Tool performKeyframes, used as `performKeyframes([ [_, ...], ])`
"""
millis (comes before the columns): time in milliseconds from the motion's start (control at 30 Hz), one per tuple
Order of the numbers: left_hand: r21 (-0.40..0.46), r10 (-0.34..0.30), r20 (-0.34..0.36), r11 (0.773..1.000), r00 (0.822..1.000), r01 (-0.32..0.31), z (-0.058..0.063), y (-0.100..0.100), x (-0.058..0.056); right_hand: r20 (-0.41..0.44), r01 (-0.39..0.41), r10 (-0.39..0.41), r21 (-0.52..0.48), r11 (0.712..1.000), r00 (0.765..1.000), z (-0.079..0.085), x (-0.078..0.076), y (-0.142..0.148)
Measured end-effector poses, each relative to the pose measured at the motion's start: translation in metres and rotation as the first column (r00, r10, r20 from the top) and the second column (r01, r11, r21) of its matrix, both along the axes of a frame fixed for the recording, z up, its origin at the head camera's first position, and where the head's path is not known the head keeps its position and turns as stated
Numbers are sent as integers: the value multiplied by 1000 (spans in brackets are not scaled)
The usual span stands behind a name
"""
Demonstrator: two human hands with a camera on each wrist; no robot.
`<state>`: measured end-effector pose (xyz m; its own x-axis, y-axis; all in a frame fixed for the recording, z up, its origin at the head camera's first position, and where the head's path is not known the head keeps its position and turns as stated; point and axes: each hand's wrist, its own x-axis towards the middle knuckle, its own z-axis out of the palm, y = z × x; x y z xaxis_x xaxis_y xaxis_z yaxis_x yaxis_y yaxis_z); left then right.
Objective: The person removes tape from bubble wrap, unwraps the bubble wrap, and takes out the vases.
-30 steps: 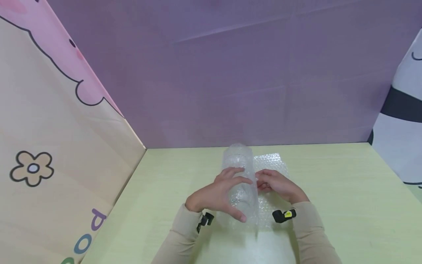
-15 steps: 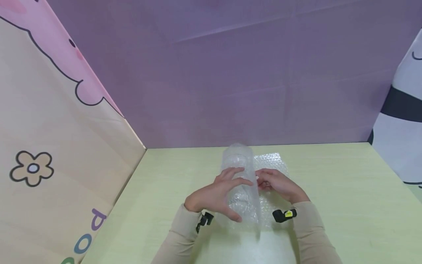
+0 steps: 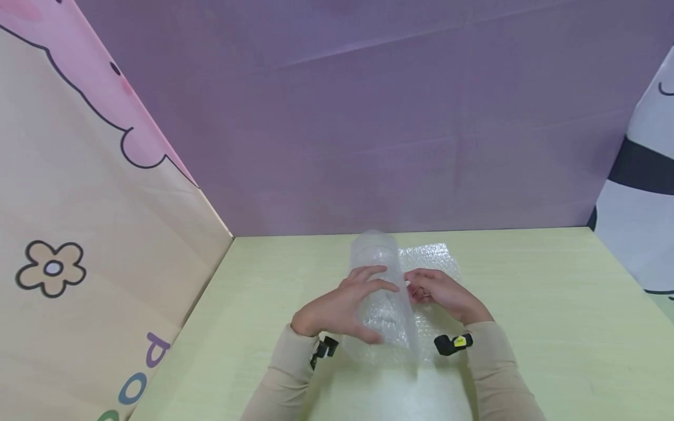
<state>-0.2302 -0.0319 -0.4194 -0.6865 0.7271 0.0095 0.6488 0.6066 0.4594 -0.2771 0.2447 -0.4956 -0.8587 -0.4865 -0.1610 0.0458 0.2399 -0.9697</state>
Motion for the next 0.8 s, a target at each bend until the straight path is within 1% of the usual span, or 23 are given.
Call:
performKeyframes([
  [333, 70, 39, 8, 997, 999, -40, 5, -4, -3, 3, -13, 13, 18, 1000, 1000, -3, 0, -2],
  [433, 84, 49, 4, 995, 999, -49, 6, -6, -4, 17, -7, 6, 10, 1000, 1000, -4, 0, -3],
  [567, 109, 64, 1, 992, 998, -63, 4, -7, -6, 36, -5, 5, -5, 1000, 999, -4, 0, -5],
  [700, 125, 70, 3, 990, 998, -70, 2, -10, -8, 46, 7, -7, 1, 1000, 999, -4, 0, -6],
  [800, 129, 70, -2, 989, 998, -69, 2, -12, -9, 58, 27, -27, 5, 1000, 998, -5, -1, -6],
])
